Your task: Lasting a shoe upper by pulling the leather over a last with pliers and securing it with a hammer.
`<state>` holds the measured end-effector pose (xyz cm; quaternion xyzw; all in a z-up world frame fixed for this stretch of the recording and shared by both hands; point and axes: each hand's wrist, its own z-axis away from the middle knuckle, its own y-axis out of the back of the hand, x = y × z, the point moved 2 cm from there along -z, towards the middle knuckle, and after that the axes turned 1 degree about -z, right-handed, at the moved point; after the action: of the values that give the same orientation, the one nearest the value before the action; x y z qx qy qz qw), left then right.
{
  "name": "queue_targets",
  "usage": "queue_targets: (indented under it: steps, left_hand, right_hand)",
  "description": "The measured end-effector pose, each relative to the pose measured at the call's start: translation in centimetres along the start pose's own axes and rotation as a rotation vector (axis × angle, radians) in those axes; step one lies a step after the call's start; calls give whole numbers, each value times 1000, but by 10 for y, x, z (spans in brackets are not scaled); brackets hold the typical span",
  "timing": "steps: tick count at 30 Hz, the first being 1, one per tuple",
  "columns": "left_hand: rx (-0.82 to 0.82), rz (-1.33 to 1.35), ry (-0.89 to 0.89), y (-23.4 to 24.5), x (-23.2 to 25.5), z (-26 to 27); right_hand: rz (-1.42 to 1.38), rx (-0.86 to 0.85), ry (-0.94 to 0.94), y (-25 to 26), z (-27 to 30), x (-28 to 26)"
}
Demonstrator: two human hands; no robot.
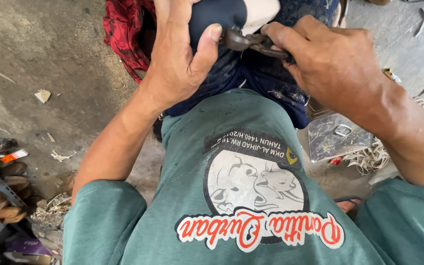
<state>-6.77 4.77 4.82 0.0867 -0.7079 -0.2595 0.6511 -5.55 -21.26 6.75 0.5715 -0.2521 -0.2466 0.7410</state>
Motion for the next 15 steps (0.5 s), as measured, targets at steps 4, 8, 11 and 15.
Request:
queue_targets:
  steps: [4, 8, 11, 15]
  left_hand:
    - [-27, -43, 36, -5, 0, 2]
    - [2, 10, 54, -3, 10, 3]
    - [-4, 43, 93, 1, 13, 2]
    - [-22, -16, 39, 2, 10, 2]
  right_hand:
    - [-103, -22, -46, 12, 5, -24]
    - [-132, -99, -97, 14, 7, -41]
    - [-127, -59, -52, 12, 3, -34]
    - [-181, -6, 2, 21, -5, -16]
